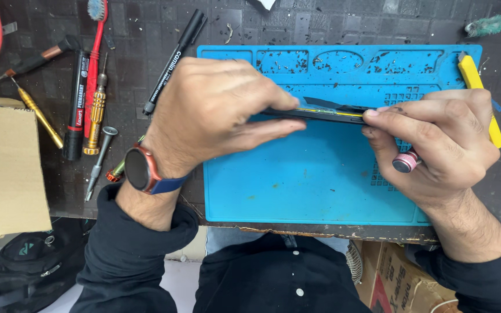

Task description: The person repairs a disassembled smartphone on a blue silicone mat. They use tweezers to work on internal components, lift and reposition the phone, then use a precision screwdriver to unscrew and adjust parts inside the phone body throughout the clip.

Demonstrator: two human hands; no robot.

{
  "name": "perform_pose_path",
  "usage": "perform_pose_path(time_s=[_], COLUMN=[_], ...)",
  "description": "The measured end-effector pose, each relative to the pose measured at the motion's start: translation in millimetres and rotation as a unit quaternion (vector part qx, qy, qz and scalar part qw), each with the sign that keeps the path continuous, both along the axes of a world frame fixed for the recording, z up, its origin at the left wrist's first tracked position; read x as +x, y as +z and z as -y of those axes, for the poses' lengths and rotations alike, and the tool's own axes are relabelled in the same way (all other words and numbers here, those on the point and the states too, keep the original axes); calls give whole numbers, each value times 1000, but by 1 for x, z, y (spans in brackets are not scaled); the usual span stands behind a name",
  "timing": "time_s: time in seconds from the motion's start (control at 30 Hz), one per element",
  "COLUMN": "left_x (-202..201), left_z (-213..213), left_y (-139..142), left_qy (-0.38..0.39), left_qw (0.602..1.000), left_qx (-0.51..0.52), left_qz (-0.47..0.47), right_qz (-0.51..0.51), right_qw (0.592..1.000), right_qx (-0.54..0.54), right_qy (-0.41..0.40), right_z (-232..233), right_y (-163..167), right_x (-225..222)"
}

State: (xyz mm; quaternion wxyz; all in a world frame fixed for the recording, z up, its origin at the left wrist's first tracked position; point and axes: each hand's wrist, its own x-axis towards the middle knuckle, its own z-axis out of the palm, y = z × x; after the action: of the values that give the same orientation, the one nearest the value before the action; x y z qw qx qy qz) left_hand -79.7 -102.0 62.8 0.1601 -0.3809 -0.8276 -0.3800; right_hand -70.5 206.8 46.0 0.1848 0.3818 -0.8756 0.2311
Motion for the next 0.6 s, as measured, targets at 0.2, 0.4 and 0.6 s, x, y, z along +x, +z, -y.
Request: perform_pose_path(time_s=[0.2,0.4,0.6], left_x=[-3,-4,-1], left_z=[6,4,5], left_y=[0,-3,3], left_qy=[-8,-33,-34], left_qw=[1000,999,998], left_qx=[6,10,-29], left_qz=[29,39,39], right_qz=[1,3,-11], right_qw=[1000,1000,1000], right_qx=[-2,-1,6], right_qy=[0,-7,10], right_z=[-3,-2,1], right_y=[-2,-5,-1], right_x=[-1,0,-3])
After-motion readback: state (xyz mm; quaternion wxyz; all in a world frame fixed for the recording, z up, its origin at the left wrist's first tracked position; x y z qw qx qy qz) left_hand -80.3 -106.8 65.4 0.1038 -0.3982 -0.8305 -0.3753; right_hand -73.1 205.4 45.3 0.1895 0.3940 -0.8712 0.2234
